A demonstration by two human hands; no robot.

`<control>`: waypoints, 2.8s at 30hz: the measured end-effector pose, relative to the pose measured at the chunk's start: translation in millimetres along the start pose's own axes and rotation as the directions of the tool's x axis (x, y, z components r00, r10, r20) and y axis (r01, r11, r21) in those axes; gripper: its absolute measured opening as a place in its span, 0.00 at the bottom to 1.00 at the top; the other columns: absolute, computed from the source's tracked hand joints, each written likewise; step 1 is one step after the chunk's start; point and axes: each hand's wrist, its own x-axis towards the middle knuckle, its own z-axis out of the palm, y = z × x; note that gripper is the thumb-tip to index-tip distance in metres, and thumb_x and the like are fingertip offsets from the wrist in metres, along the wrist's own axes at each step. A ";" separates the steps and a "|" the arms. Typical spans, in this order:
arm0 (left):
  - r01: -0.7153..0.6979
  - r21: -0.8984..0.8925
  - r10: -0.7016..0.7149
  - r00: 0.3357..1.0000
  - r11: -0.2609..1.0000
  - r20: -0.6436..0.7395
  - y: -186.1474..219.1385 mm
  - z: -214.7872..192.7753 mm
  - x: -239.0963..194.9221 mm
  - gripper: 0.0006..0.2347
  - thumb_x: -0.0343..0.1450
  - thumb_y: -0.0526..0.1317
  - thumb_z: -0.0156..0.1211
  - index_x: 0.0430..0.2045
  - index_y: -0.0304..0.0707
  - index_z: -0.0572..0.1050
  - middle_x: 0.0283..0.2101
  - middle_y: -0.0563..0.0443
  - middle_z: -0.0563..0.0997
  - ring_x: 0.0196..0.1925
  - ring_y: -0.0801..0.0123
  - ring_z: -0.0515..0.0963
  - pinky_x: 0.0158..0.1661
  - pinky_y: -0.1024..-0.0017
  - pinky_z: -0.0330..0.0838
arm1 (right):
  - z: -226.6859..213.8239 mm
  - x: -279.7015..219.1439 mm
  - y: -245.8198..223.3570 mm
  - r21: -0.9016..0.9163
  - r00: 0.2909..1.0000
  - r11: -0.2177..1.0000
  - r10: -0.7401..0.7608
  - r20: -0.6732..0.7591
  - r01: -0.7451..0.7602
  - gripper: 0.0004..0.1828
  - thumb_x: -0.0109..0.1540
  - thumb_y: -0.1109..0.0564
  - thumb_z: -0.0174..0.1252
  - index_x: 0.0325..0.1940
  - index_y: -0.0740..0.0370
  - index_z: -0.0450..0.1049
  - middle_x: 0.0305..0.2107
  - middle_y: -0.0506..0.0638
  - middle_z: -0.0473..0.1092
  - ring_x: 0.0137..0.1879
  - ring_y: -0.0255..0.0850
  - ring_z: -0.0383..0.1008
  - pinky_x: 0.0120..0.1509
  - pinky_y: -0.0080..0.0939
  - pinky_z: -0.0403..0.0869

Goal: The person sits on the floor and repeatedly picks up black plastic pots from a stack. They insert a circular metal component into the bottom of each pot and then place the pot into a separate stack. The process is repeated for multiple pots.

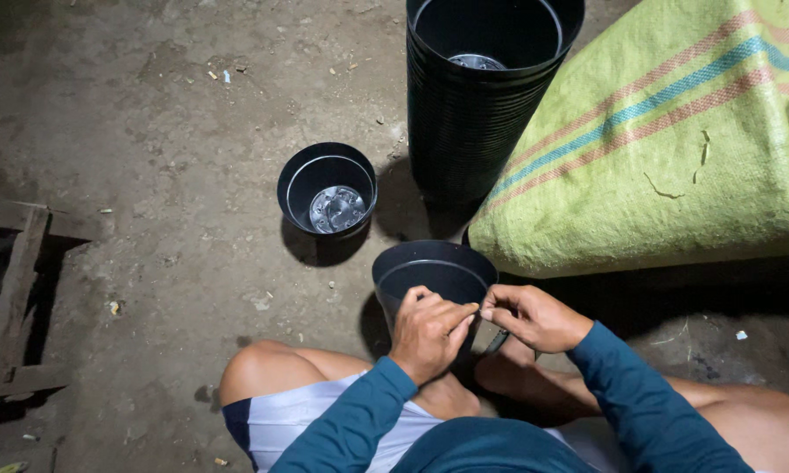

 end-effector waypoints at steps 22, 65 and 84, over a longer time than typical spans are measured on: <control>-0.120 0.047 0.110 0.978 0.992 0.177 35.3 -19.5 -9.8 0.17 0.66 0.45 0.68 0.45 0.34 0.80 0.41 0.48 0.84 0.44 0.59 0.80 0.62 0.51 0.61 | -82.0 46.2 76.8 0.089 0.926 0.996 0.063 -0.372 -0.032 0.19 0.62 0.54 0.65 0.26 0.57 0.61 0.21 0.38 0.55 0.28 0.28 0.52 0.32 0.34 0.58; 0.502 -0.159 -0.504 0.863 0.850 0.030 -35.1 2.1 -2.4 0.08 0.67 0.42 0.66 0.36 0.43 0.86 0.27 0.49 0.84 0.34 0.61 0.81 0.50 0.66 0.67 | 51.2 18.9 -31.1 -0.096 0.857 0.994 -0.002 -0.515 -0.056 0.12 0.59 0.55 0.65 0.45 0.60 0.81 0.22 0.51 0.78 0.20 0.31 0.68 0.26 0.35 0.68; 0.239 -0.085 -0.229 0.967 0.967 0.114 -30.3 0.7 -5.7 0.07 0.68 0.37 0.64 0.35 0.37 0.85 0.29 0.50 0.83 0.34 0.62 0.79 0.47 0.64 0.64 | 62.3 18.0 -27.8 -0.291 0.849 0.956 -0.129 -0.513 -0.030 0.09 0.58 0.56 0.64 0.37 0.64 0.76 0.25 0.61 0.76 0.31 0.56 0.79 0.34 0.50 0.75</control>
